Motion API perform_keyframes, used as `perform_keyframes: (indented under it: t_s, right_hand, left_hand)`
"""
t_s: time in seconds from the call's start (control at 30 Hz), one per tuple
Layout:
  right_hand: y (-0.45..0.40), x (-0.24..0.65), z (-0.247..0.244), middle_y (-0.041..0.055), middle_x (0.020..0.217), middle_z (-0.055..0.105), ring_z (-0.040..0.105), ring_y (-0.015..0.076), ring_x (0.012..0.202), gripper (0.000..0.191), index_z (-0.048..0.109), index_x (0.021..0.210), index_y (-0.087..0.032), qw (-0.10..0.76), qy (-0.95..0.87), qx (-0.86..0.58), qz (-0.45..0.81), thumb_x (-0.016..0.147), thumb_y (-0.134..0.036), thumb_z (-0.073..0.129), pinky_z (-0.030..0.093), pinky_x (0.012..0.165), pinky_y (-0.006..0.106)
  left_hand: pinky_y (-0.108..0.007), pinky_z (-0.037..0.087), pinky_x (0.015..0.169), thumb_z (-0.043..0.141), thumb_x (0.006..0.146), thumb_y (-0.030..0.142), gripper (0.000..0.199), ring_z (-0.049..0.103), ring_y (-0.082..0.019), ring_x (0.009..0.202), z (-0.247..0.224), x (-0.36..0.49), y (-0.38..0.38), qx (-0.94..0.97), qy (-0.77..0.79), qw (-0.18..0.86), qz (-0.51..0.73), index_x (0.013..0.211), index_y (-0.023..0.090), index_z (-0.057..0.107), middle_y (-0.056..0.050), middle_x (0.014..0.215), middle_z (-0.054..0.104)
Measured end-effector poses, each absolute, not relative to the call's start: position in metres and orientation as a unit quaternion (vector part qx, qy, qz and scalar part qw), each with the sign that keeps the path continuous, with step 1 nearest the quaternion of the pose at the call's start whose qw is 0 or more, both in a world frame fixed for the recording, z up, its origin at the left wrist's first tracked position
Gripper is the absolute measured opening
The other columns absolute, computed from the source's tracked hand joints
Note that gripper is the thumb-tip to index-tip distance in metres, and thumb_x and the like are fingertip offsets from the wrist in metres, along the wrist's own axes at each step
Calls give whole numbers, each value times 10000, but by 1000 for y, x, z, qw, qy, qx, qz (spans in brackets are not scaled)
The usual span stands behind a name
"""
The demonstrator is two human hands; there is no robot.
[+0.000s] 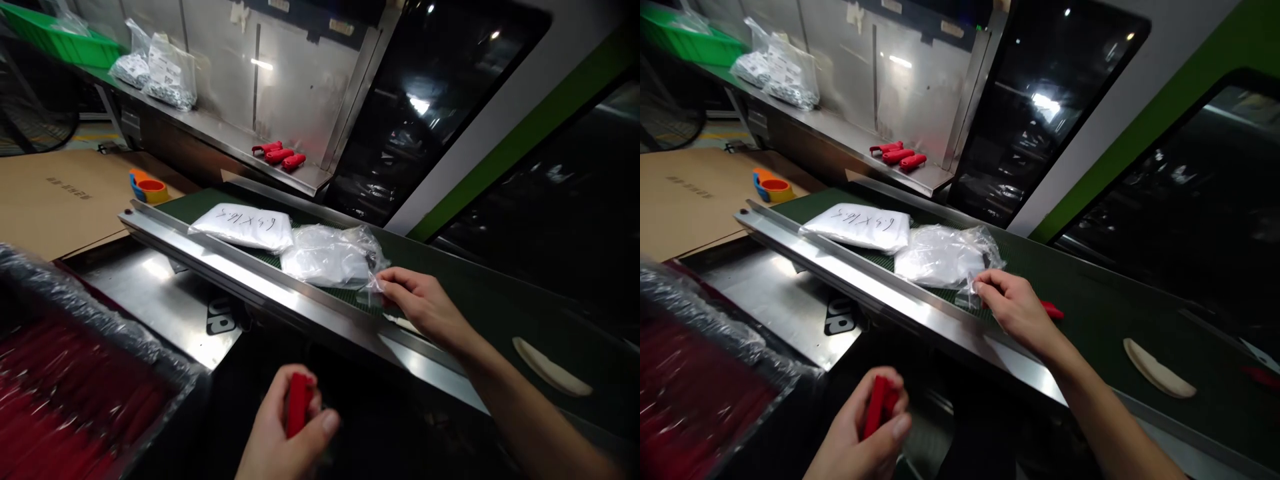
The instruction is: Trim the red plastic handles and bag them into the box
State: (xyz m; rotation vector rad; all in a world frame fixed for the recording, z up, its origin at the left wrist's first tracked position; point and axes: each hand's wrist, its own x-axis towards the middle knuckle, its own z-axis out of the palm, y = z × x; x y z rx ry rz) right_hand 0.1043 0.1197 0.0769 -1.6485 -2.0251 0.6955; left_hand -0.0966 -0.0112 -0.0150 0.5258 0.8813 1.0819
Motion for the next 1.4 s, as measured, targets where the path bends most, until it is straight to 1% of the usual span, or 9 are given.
perform_keyframes:
  t_s: [0.13, 0.3, 0.47, 0.6, 0.8, 0.9, 1.13, 1.23, 1.4]
  right_hand:
    - [50, 75, 82, -27, 764, 626, 559, 114, 709, 237, 653, 857, -217, 200, -712, -567, 362, 940, -390, 514, 419, 632, 210]
    - [9, 64, 58, -45, 743, 615, 535, 102, 681, 251, 634, 792, -232, 154, -695, -566, 415, 959, -351, 488, 402, 615, 208]
    - [-10, 70, 37, -47, 795, 629, 548, 98, 697, 207, 618, 877, -241, 150, -688, -587, 400, 969, -376, 490, 402, 601, 216]
    - [-30, 71, 34, -51, 832, 622, 550, 88, 718, 157, 596, 938, -256, 220, -676, -610, 351, 952, -405, 547, 423, 623, 205]
    - [-48, 76, 17, -39, 906, 659, 597, 97, 806, 213, 647, 976, -269, 254, -609, -569, 490, 918, -469, 606, 476, 719, 205]
    - [-56, 79, 8, -28, 947, 649, 598, 104, 817, 291, 611, 1034, -257, 310, -560, -600, 480, 862, -482, 675, 490, 712, 213]
    - [-67, 82, 7, -30, 769, 645, 571, 99, 703, 170, 613, 796, -193, 267, -586, -582, 497, 881, -333, 658, 454, 649, 214]
    - [-72, 88, 2, -18, 727, 609, 546, 97, 642, 220, 570, 771, -185, 293, -612, -589, 439, 934, -331, 564, 442, 585, 209]
    - [-86, 89, -14, 3, 814, 558, 518, 124, 719, 132, 487, 758, -194, 311, -653, -609, 326, 878, -141, 508, 415, 661, 267]
  left_hand:
    - [-163, 404, 572, 825, 719, 313, 412, 463, -61, 647, 15, -91, -5, 323, 406, 657, 547, 982, 238, 518, 45, 845, 556]
    - [-164, 444, 637, 733, 820, 254, 284, 511, -65, 696, 8, -95, -16, 345, 441, 657, 506, 1009, 223, 523, 43, 841, 593]
    - [-153, 356, 490, 733, 809, 233, 298, 428, -22, 533, -7, -101, -28, 300, 459, 706, 447, 1018, 211, 520, 45, 821, 591]
    - [-148, 327, 438, 755, 800, 295, 325, 397, -21, 480, -13, -100, -30, 271, 445, 743, 421, 1003, 217, 514, 66, 732, 520]
    - [-135, 307, 427, 738, 816, 295, 298, 357, -35, 489, -10, -92, -31, 253, 398, 806, 358, 956, 206, 490, 76, 631, 456]
    - [-129, 284, 421, 721, 834, 317, 296, 341, -41, 498, -11, -88, -33, 243, 399, 818, 335, 933, 206, 465, 75, 617, 433]
    - [-149, 252, 436, 655, 859, 354, 301, 311, -48, 526, -14, -85, -39, 280, 385, 838, 268, 1007, 216, 432, 67, 677, 406]
    - [-172, 252, 447, 624, 864, 346, 272, 302, -68, 541, -15, -86, -44, 338, 406, 807, 264, 1007, 227, 424, 73, 673, 372]
    - [-231, 394, 649, 652, 798, 171, 250, 486, -98, 702, -20, -78, -50, 513, 487, 641, 298, 1000, 238, 521, 42, 823, 555]
